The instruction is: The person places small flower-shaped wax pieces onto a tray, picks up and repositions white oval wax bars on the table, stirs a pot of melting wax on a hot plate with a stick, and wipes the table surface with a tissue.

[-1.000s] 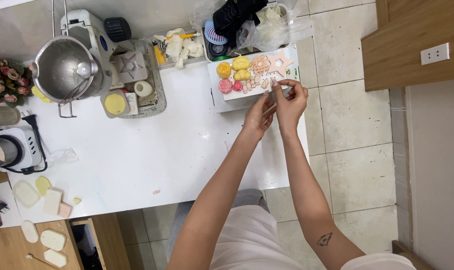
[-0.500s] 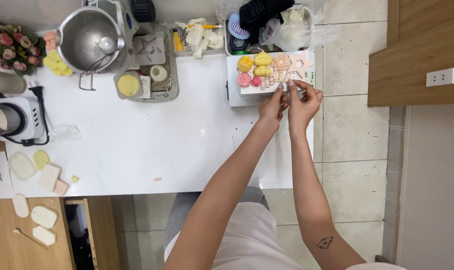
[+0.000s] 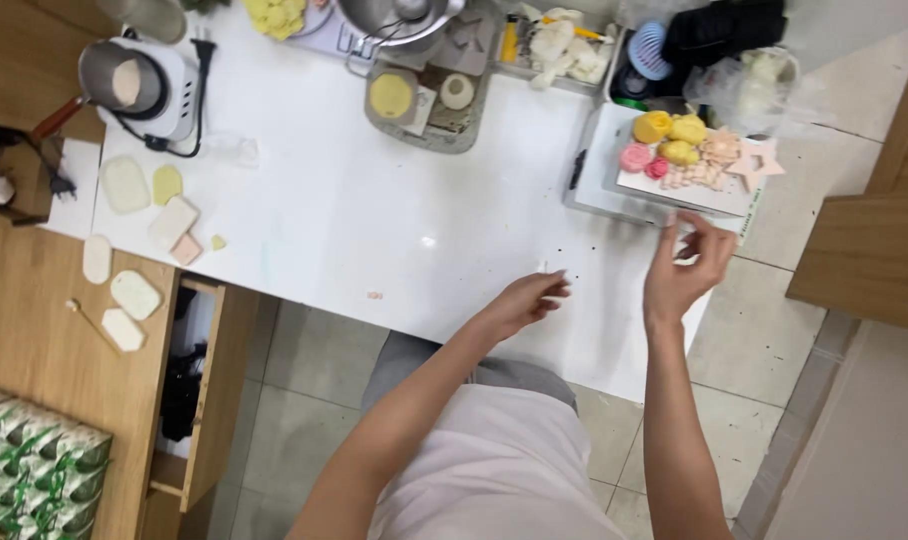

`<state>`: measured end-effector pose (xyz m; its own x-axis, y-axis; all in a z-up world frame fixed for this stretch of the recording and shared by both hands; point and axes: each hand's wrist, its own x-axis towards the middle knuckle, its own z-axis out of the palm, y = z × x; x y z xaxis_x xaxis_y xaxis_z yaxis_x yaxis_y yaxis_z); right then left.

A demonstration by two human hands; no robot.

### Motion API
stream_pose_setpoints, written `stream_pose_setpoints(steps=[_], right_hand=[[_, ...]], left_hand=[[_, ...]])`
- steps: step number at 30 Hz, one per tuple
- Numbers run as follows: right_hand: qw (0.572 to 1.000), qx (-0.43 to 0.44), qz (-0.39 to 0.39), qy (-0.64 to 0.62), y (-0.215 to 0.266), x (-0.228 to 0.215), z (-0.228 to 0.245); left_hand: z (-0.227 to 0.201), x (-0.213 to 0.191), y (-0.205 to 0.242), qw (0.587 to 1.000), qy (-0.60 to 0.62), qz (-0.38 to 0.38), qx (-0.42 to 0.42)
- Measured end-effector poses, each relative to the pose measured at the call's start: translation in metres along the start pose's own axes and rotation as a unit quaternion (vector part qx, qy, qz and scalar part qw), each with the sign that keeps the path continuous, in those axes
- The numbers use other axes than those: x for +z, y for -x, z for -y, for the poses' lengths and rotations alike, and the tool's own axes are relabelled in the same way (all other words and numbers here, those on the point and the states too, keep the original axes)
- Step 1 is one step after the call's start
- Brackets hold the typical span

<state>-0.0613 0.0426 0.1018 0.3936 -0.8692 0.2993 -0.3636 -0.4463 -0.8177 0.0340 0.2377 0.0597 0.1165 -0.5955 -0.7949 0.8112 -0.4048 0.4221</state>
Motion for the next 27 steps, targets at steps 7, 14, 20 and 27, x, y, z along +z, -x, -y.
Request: stream_pose_setpoints(steps=[7,14,20,27], right_hand=[[0.866,0.005,0.496,-0.061,0.143,0.116,0.096],[0.858,-0.149,0.492,-0.002,0.238,0.202,0.124],[0.875,-0.11,0.47,0.028,0.256,0.212,0.137],[0.869,-0.176,0.463,0.007,0.274,0.215,0.139]], left_hand=[[0.087,-0.187,0.14,0.987,0.021,-0.159,0.017],[0.176,-0.279,0.143,0.911,0.249,-0.318,0.087],[0.208,-0.299,0.108,0.88,0.369,-0.278,0.113],[0.161,-0.302,0.101,0.892,0.359,-0.216,0.171]])
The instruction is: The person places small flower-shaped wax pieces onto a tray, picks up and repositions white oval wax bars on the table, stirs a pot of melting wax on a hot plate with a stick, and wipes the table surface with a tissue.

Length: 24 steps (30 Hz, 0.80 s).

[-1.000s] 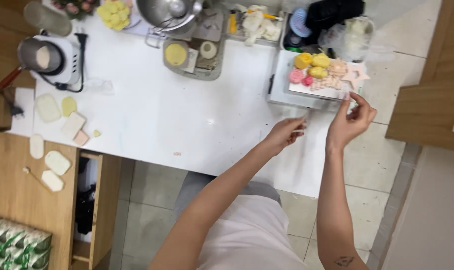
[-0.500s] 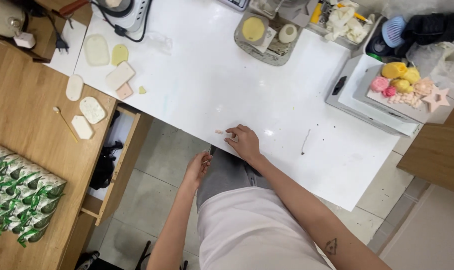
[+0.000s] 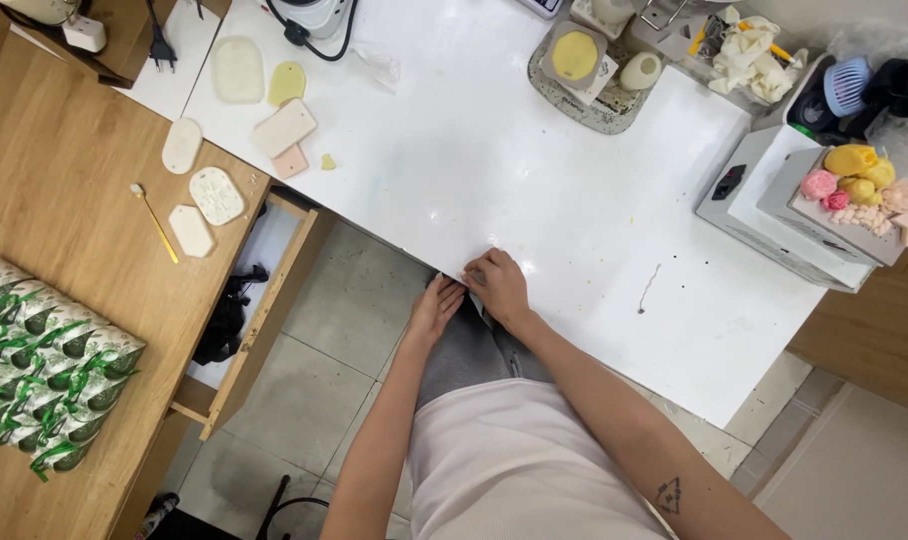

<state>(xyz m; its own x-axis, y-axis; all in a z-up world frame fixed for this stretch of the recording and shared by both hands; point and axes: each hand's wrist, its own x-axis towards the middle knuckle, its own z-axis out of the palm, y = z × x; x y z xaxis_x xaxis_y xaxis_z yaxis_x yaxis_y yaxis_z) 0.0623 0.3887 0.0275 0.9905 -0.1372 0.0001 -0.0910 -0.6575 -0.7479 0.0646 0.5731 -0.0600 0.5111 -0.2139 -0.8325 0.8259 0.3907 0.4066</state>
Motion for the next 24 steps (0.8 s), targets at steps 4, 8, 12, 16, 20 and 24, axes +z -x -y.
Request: stream_pose_setpoints(steps=[4,8,12,16,20,24], right_hand=[[0.999,-0.011,0.028,-0.01,0.005,0.005,0.009],[0.991,-0.01,0.104,-0.082,0.011,-0.001,0.018],[0.987,-0.05,0.089,-0.128,0.01,-0.034,0.033],[0.992,-0.05,0.016,-0.116,0.005,-0.082,0.036],[0.99,0.03,-0.055,-0.122,0.004,-0.123,0.019],[0.976,0.104,-0.151,-0.118,0.009,-0.172,-0.002]], left_hand=[[0.01,-0.011,-0.013,1.0,-0.03,-0.001,0.003],[0.002,-0.005,0.022,0.998,-0.043,-0.021,0.032],[-0.014,0.015,0.043,0.997,-0.066,-0.022,0.029],[-0.041,0.078,0.054,0.989,-0.141,0.025,0.028],[-0.039,0.138,0.031,0.985,-0.157,0.073,0.004],[-0.049,0.235,0.057,0.96,-0.249,0.129,-0.024]])
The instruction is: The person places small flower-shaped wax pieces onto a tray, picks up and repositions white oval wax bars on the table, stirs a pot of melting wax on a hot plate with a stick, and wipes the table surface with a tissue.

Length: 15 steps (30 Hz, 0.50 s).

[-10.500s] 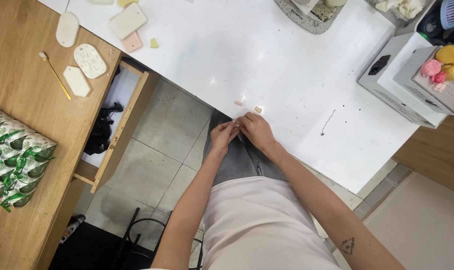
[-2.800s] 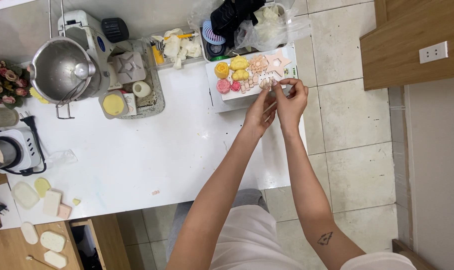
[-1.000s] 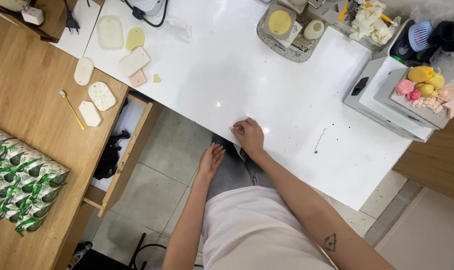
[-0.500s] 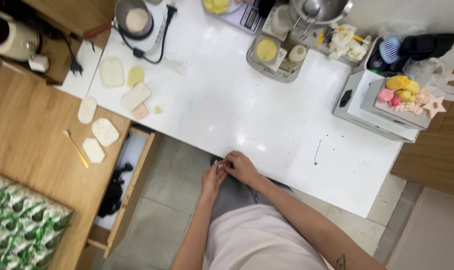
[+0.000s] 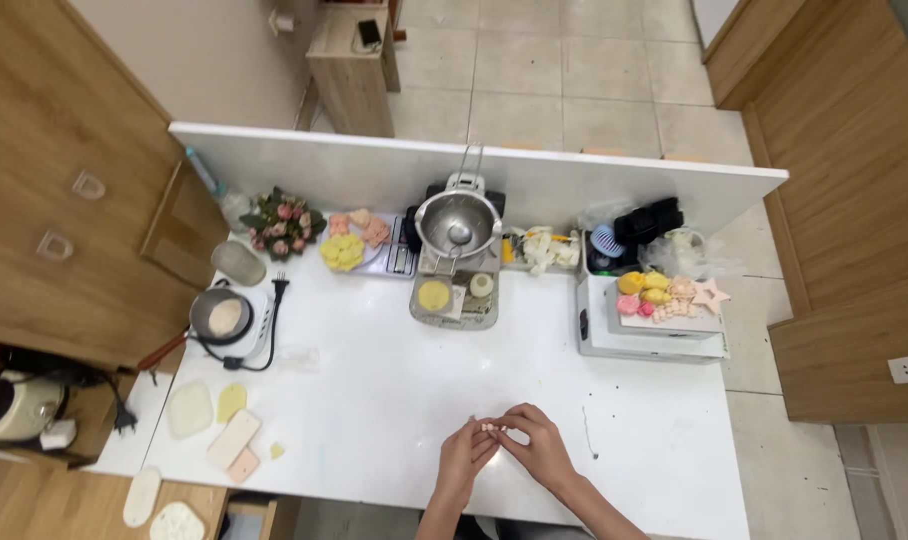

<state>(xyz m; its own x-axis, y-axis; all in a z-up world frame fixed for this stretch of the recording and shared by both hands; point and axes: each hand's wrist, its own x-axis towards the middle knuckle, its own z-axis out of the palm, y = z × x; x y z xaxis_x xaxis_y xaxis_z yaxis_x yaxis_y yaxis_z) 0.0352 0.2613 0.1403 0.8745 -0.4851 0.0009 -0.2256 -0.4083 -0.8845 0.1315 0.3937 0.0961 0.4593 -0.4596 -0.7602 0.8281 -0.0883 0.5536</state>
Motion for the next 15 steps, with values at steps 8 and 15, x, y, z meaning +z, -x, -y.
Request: stream_pose_setpoints(steps=[8,15], right_hand=[[0.983,0.068,-0.168,0.001,0.002,-0.101,-0.048],[0.931,0.125,-0.332,-0.086,0.021,-0.18,-0.093]], left_hand=[[-0.004,0.131,-0.04,0.988,-0.103,0.115,-0.028],[0.027,0.239,-0.062,0.969,-0.101,0.213,-0.077]])
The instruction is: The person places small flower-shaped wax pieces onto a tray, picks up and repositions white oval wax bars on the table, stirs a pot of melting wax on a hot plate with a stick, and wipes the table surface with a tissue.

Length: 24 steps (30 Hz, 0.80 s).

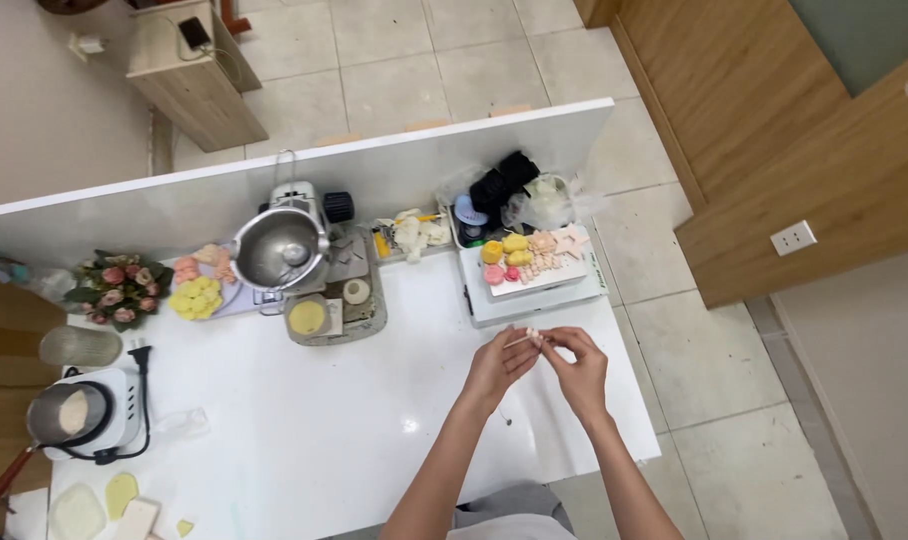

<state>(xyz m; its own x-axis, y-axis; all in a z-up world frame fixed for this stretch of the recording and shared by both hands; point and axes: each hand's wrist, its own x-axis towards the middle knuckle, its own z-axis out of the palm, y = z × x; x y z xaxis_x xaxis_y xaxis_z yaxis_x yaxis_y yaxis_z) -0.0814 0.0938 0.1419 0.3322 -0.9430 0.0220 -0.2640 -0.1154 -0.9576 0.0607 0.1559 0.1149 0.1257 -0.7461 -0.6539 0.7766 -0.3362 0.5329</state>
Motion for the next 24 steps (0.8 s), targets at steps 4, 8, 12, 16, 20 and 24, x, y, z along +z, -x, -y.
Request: stream_pose_setpoints(steps=[4,8,12,16,20,24], right_hand=[[0.996,0.043,-0.079,-0.027,-0.045,-0.018,-0.026],[0.981,0.064,-0.183,0.006,-0.086,-0.015,-0.046],[0.977,0.048,-0.201,0.049,-0.11,0.002,-0.04],[0.979,0.038,-0.191,0.056,-0.108,0.005,-0.043],[0.983,-0.004,-0.177,0.052,-0.099,0.001,-0.059],[0.985,-0.009,-0.163,0.061,-0.101,0.0,-0.064]], left_hand=[[0.003,0.03,-0.024,1.0,0.016,0.023,-0.012],[0.01,0.034,-0.032,0.999,-0.024,-0.019,-0.02],[0.012,0.023,-0.033,0.997,-0.035,-0.067,-0.023],[0.011,0.015,-0.017,0.994,-0.021,-0.103,-0.028],[0.014,-0.003,-0.006,0.993,-0.037,-0.109,0.001],[0.022,-0.02,0.008,0.988,-0.036,-0.152,-0.007]])
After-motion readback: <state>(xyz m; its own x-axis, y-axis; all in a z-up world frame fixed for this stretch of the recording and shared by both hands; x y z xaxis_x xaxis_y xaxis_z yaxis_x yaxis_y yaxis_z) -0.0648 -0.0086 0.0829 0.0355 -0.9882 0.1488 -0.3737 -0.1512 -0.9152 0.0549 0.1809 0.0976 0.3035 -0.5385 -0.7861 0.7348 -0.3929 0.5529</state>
